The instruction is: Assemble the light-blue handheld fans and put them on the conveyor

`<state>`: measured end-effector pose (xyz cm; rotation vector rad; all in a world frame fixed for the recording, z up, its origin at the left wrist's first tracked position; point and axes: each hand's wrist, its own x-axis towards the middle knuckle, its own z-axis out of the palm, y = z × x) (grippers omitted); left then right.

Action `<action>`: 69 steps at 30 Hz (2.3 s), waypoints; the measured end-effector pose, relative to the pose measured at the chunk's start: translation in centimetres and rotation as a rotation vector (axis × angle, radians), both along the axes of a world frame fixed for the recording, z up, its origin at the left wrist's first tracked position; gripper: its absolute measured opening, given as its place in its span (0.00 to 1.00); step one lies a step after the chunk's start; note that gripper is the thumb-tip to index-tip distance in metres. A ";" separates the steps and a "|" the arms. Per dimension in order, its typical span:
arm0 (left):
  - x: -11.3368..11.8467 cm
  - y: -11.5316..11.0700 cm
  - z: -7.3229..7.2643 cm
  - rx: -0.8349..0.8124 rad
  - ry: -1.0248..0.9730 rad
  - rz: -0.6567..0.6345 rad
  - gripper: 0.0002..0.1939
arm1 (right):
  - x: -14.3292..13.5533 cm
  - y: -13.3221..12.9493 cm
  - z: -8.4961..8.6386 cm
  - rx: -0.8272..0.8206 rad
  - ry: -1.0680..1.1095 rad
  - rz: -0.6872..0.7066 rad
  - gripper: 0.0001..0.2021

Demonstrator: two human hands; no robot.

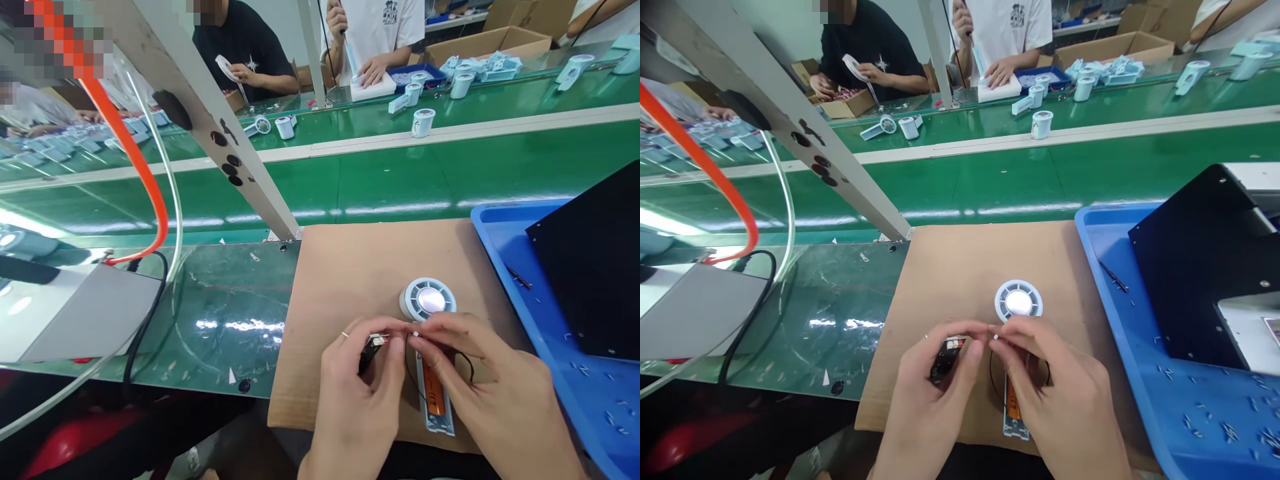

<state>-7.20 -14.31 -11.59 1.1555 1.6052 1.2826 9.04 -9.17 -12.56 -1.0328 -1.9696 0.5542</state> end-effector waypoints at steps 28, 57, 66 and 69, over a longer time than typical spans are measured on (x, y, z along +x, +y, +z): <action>-1.2 1.4 -0.4 0.050 0.170 -0.047 0.13 | -0.2 -0.3 0.7 0.217 -0.099 0.060 0.09; -3.0 -2.8 -0.9 -0.330 -0.484 0.074 0.28 | -3.8 -1.8 -1.7 0.200 0.141 -0.045 0.08; -3.5 -3.6 -1.1 -0.301 -0.537 0.085 0.24 | -4.0 -0.9 -2.0 0.256 0.050 0.087 0.07; -3.5 -3.8 -1.1 -0.275 -0.520 0.079 0.23 | -3.8 -0.8 -2.1 0.245 0.045 0.112 0.07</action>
